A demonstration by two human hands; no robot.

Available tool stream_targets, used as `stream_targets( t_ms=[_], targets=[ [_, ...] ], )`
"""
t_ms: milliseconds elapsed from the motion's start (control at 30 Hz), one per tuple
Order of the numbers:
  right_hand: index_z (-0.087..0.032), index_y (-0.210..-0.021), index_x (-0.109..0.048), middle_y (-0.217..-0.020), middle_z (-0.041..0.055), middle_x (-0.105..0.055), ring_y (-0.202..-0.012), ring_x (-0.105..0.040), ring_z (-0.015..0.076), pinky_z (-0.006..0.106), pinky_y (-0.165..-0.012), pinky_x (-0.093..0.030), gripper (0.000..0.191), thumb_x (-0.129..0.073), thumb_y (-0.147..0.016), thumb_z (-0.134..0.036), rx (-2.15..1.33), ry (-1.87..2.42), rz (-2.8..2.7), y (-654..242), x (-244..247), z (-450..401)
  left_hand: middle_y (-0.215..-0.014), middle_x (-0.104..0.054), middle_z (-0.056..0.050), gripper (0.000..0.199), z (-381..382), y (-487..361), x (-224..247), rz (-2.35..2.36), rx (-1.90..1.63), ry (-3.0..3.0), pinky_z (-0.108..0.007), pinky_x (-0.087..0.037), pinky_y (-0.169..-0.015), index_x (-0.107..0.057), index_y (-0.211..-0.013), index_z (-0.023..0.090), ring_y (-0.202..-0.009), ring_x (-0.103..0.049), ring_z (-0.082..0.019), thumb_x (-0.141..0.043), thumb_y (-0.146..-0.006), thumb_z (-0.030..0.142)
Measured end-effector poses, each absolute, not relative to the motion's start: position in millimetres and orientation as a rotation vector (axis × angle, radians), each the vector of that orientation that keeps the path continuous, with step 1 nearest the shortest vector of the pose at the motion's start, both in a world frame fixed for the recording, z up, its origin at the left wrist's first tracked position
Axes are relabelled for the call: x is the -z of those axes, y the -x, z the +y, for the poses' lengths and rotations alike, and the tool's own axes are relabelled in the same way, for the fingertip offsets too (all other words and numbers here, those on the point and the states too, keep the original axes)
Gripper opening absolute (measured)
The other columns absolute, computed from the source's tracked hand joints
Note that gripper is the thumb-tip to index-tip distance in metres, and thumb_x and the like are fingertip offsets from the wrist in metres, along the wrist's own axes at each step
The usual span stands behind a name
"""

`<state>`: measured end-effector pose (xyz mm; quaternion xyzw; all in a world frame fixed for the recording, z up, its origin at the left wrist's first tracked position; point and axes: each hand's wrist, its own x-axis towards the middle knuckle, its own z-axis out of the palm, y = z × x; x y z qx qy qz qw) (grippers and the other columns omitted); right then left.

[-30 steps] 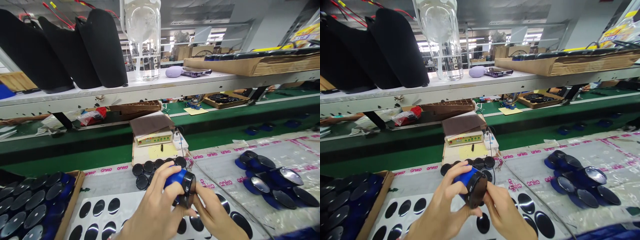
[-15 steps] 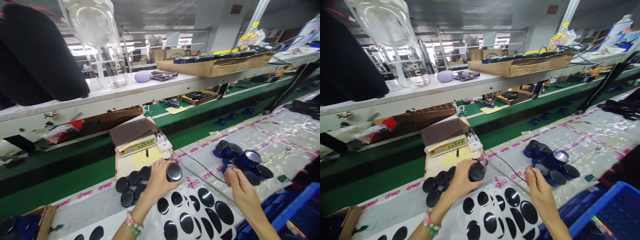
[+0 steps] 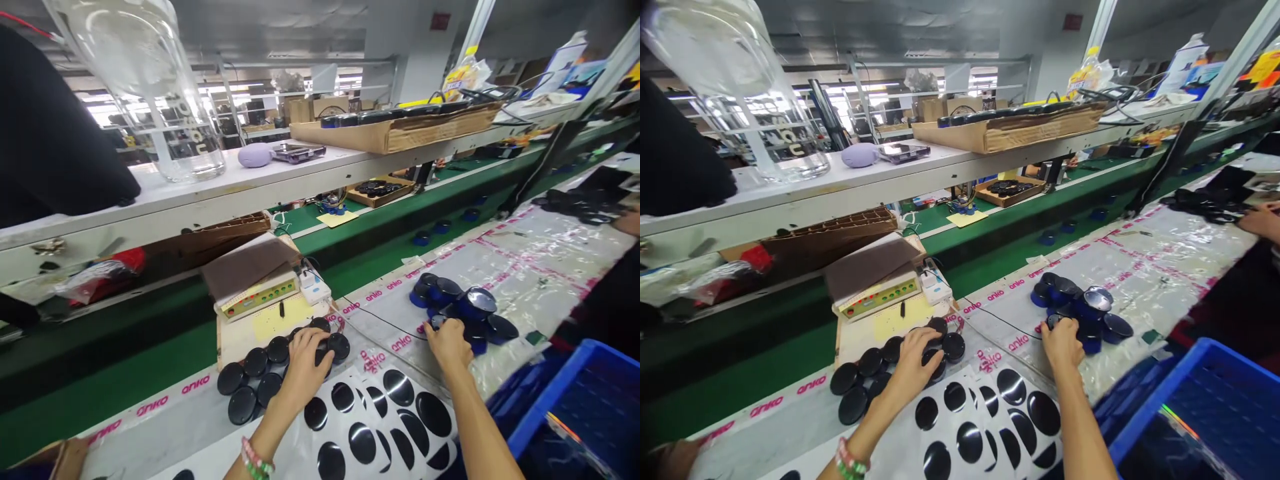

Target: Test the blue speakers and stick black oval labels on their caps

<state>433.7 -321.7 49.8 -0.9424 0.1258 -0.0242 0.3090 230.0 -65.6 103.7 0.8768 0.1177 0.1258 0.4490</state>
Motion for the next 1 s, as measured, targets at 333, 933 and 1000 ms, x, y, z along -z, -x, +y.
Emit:
stream_targets(
  t_ms=[333, 933, 1000],
  targets=[
    [-0.022, -0.084, -0.046, -0.110, 0.0067, -0.059, -0.057, -0.051, 0.0118, 0.028, -0.050, -0.046, 0.048, -0.062, -0.064, -0.062, -0.351, 1.799, -0.543, -325, -142, -246, -0.105, -0.062, -0.014, 0.063, -91, -207, -161, 0.337, -0.091, -1.378, -0.032, -0.055, -0.064, -0.049, -0.123, 0.016, -0.081, -0.065, -0.019, -0.019, -0.091, 0.061],
    [-0.021, -0.075, -0.045, -0.066, -0.0025, -0.050, -0.055, -0.044, 0.0108, 0.025, -0.053, -0.030, 0.027, -0.032, -0.099, -0.025, -0.143, 1.834, -1.564, -241, -240, -225, -0.108, -0.062, -0.007, 0.051, -76, -136, -208, 0.142, -0.268, -0.929, -0.031, -0.047, -0.083, -0.051, -0.113, 0.021, -0.096, -0.060, -0.022, -0.074, -0.070, 0.036],
    [-0.021, -0.074, -0.042, -0.063, -0.0035, -0.048, -0.051, -0.041, 0.0104, 0.025, -0.049, -0.027, 0.026, -0.034, -0.098, -0.025, -0.013, 1.899, -1.601, -241, -242, -226, -0.108, -0.060, -0.006, 0.055, -75, -134, -211, 0.158, -0.315, -1.063, -0.033, -0.046, -0.084, -0.049, -0.111, 0.021, -0.098, -0.058, -0.022, -0.076, -0.067, 0.038]
  ],
)
